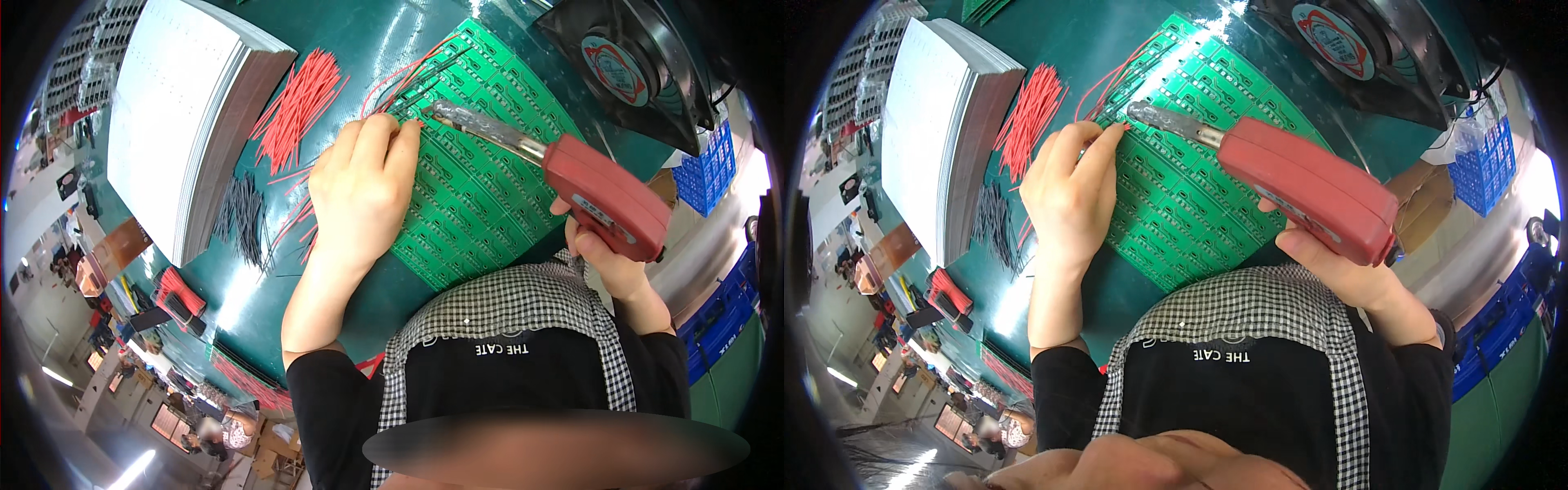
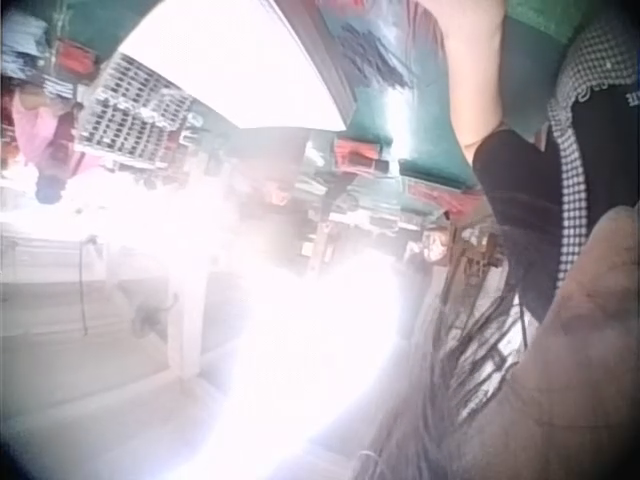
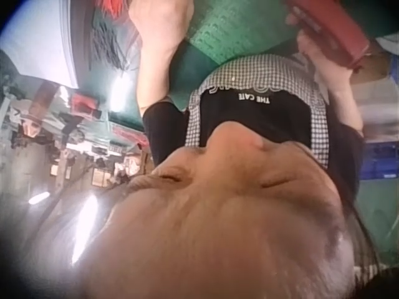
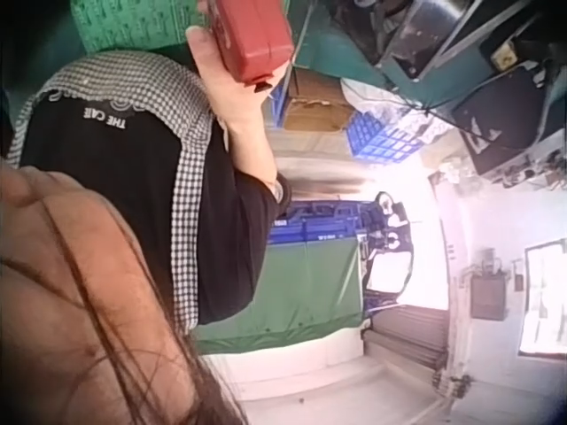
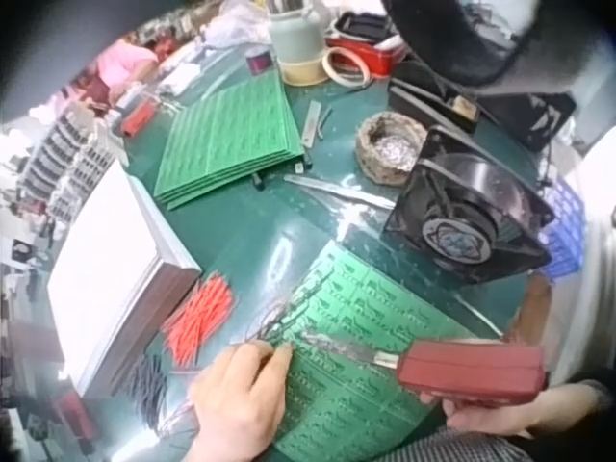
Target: Soldering individual red and black wires onto specific connection points on a large array of circuit boards.
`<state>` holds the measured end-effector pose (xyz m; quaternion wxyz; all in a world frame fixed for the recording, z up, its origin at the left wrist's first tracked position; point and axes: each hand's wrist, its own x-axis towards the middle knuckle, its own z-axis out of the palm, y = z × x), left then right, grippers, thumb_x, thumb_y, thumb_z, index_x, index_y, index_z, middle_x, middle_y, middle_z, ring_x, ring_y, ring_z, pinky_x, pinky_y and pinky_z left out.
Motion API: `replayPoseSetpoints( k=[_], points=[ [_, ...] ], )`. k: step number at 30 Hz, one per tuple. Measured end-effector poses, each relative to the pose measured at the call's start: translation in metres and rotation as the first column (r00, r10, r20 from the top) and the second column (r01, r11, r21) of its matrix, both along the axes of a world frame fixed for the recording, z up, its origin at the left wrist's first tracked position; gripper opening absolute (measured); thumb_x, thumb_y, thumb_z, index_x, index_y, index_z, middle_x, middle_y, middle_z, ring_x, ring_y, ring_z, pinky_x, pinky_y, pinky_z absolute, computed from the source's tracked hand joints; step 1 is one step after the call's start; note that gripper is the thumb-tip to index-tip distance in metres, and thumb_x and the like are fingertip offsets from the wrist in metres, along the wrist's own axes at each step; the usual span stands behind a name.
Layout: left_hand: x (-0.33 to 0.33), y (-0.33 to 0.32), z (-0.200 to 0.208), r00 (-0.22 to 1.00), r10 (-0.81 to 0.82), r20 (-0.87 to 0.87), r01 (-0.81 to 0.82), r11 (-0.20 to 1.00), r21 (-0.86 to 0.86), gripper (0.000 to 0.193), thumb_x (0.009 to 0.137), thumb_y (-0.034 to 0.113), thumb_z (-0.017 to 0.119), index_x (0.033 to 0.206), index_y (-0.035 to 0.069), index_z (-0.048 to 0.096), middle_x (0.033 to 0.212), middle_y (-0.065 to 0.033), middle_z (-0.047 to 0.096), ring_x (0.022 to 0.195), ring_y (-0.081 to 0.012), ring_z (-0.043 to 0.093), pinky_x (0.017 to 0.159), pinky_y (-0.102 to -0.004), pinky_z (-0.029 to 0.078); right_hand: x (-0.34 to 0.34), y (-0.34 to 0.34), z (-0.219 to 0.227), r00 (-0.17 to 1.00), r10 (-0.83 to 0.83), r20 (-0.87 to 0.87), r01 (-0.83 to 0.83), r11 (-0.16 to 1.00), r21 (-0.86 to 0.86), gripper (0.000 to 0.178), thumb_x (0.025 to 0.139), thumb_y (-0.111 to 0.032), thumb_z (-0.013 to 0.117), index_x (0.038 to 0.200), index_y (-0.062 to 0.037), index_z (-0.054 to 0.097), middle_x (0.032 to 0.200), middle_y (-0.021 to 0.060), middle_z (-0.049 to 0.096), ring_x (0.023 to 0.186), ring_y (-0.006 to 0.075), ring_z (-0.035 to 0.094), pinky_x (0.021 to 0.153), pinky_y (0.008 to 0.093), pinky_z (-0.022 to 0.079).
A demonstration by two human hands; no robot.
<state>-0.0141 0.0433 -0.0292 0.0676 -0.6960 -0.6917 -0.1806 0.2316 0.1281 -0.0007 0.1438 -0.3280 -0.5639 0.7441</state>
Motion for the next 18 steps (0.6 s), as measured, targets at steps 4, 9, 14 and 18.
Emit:
replayPoseSetpoints(
  k=[4, 9, 14, 18],
  points=[
    [0.0007, -0.0009, 0.0017, 1.0, 0.018, 0.003, -0.018, 0.999, -0.043, 0.02, 0.064, 0.007, 0.059, 0.083, 0.004, 0.061, 0.072, -0.002, 0.048, 0.063, -0.0147, 0.05, 0.049, -0.0262, 0.042, 0.0043, 0.0011, -0.0006, 0.999, 0.018, 0.029, -0.017, 0.999, -0.029, 0.042, 0.077, -0.006, 0.062, 0.117, -0.0051, 0.049, 0.097, 0.0021, 0.057, 0.078, 0.0072, 0.048, 0.068, 0.0226, 0.041],
    [0.0006, -0.0021, 0.0038, 1.0, 0.022, 0.015, -0.021, 0.998, -0.059, 0.021, 0.063, 0.006, 0.058, 0.084, 0.004, 0.061, 0.072, -0.0026, 0.047, 0.063, -0.015, 0.051, 0.049, -0.0263, 0.042, 0.0011, -0.0001, 0.0007, 0.999, 0.01, 0.052, -0.005, 0.996, -0.09, 0.049, 0.075, -0.008, 0.065, 0.12, -0.0022, 0.044, 0.09, 0.0016, 0.055, 0.077, 0.0079, 0.049, 0.067, 0.0222, 0.041],
    [0.001, -0.0028, 0.0045, 0.999, 0.015, 0.038, -0.013, 0.998, -0.061, 0.023, 0.063, 0.005, 0.058, 0.085, 0.003, 0.061, 0.072, -0.003, 0.047, 0.064, -0.0153, 0.051, 0.05, -0.0263, 0.043, 0.0029, -0.0006, -0.0011, 0.996, 0.017, 0.083, -0.012, 0.998, -0.069, 0.054, 0.074, -0.009, 0.067, 0.121, -0.0006, 0.042, 0.087, 0.0013, 0.054, 0.076, 0.0079, 0.049, 0.066, 0.0219, 0.041],
    [0.0011, -0.0026, 0.0036, 1.0, 0.011, 0.024, -0.01, 0.998, -0.055, 0.023, 0.062, 0.005, 0.058, 0.085, 0.002, 0.061, 0.073, -0.0037, 0.047, 0.064, -0.016, 0.051, 0.051, -0.0266, 0.043, 0.0036, -0.0036, -0.0036, 0.998, -0.041, 0.036, 0.044, 0.996, -0.081, 0.056, 0.073, -0.008, 0.067, 0.123, -0.0003, 0.042, 0.095, 0.0042, 0.055, 0.076, 0.0084, 0.051, 0.065, 0.0217, 0.042]
  ],
)
